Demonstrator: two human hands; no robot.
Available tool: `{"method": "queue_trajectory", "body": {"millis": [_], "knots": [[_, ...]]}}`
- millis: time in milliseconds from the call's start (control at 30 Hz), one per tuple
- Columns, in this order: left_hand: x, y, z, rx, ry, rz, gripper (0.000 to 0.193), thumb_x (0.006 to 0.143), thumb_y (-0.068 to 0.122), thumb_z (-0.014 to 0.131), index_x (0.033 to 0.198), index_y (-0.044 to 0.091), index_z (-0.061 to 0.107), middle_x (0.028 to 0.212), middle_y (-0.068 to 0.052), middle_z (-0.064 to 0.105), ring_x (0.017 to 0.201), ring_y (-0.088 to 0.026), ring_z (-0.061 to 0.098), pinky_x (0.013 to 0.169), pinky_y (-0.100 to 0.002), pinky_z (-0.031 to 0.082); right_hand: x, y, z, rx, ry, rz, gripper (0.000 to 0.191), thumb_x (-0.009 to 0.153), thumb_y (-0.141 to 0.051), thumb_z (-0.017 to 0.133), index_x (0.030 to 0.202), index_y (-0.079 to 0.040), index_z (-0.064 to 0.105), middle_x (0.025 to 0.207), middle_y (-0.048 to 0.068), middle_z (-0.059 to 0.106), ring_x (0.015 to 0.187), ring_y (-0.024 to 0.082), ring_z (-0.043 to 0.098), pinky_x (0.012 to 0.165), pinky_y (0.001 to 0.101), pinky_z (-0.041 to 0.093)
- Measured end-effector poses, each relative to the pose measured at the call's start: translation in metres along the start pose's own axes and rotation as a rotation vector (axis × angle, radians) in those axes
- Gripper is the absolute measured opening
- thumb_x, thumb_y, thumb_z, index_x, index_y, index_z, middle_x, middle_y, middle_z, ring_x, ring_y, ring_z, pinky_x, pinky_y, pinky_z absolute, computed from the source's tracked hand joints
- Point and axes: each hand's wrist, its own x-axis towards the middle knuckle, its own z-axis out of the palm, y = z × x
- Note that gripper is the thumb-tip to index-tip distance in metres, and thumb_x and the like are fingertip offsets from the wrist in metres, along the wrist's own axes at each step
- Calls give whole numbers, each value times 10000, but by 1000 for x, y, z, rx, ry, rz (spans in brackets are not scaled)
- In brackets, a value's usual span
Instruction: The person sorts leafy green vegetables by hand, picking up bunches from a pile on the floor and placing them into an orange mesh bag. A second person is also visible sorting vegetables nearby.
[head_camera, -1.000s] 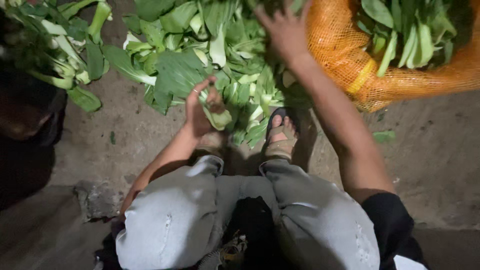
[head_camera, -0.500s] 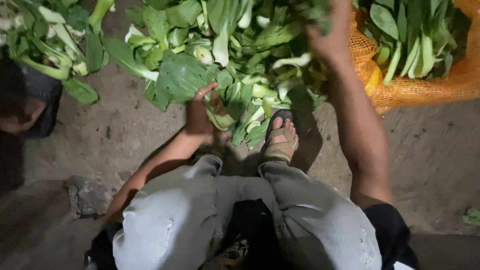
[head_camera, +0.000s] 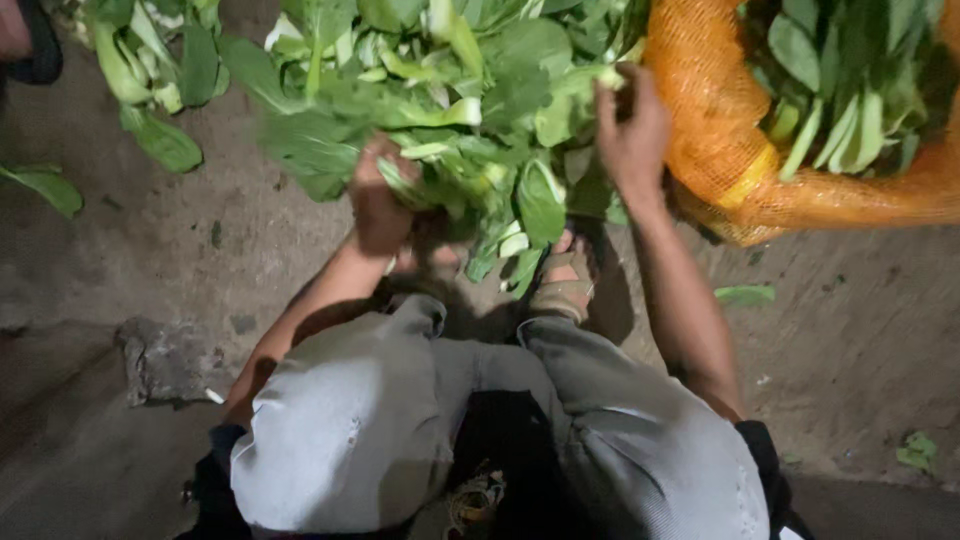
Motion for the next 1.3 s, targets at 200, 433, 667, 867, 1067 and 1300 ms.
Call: {"method": "queue_trajectory", "body": {"millis": [200, 433, 667, 867, 1067, 1300], "knots": [[33, 61, 14, 96, 269, 302, 158, 1007, 101, 627, 1103, -23, 645, 895, -108, 613, 650, -209, 544, 619, -382, 514, -23, 22, -3, -363, -290, 108, 181, 1064, -258, 716, 1201, -141, 736, 1007, 161, 765, 916, 379, 726, 815, 462, 562], [19, 106, 80, 656, -55, 474, 178, 1050, 115, 664, 1228, 112, 672, 1084, -73, 732, 747, -151, 589, 697, -331, 535, 34, 51, -7, -406, -51, -481, 652, 783, 98, 636, 1412, -70, 672, 1592, 255, 425, 1301, 460, 557, 1070, 477, 507], [62, 62, 106, 1874, -849, 931, 309, 852, 94, 715, 1159, 56, 721, 1149, -126, 713, 994, -337, 690, 842, -441, 564, 14, 42, -44, -607, -228, -456, 336, 888, 8, 667, 1222, -32, 660, 1247, 197, 611, 1169, 439, 584, 961, 502, 528], [105, 29, 93, 2290, -894, 869, 113, 900, 99, 734, 996, 51, 699, 1140, -148, 691, 947, -296, 708, 705, -434, 576, -69, 14, -56, -220, 93, -237, 205, 1084, -78, 660, 1250, 12, 580, 1113, 194, 648, 990, 376, 653, 872, 408, 534], [103, 71, 81, 2338, -862, 760, 228, 734, 117, 727, 960, 84, 720, 1032, -138, 715, 929, -312, 722, 648, -440, 576, -91, 11, -31, 1101, 185, 243, 169, 1079, -161, 592, 1190, -55, 520, 963, 60, 625, 871, 169, 642, 813, 419, 600], [62, 136, 99, 1299, -178, 102, 175, 881, 148, 796, 1043, 152, 730, 972, 17, 750, 866, -169, 732, 783, -340, 597, -87, -11, -45, 962, 522, -25, 294, 1142, -92, 582, 1409, -35, 472, 959, 96, 625, 826, 194, 620, 769, 363, 575]]}}
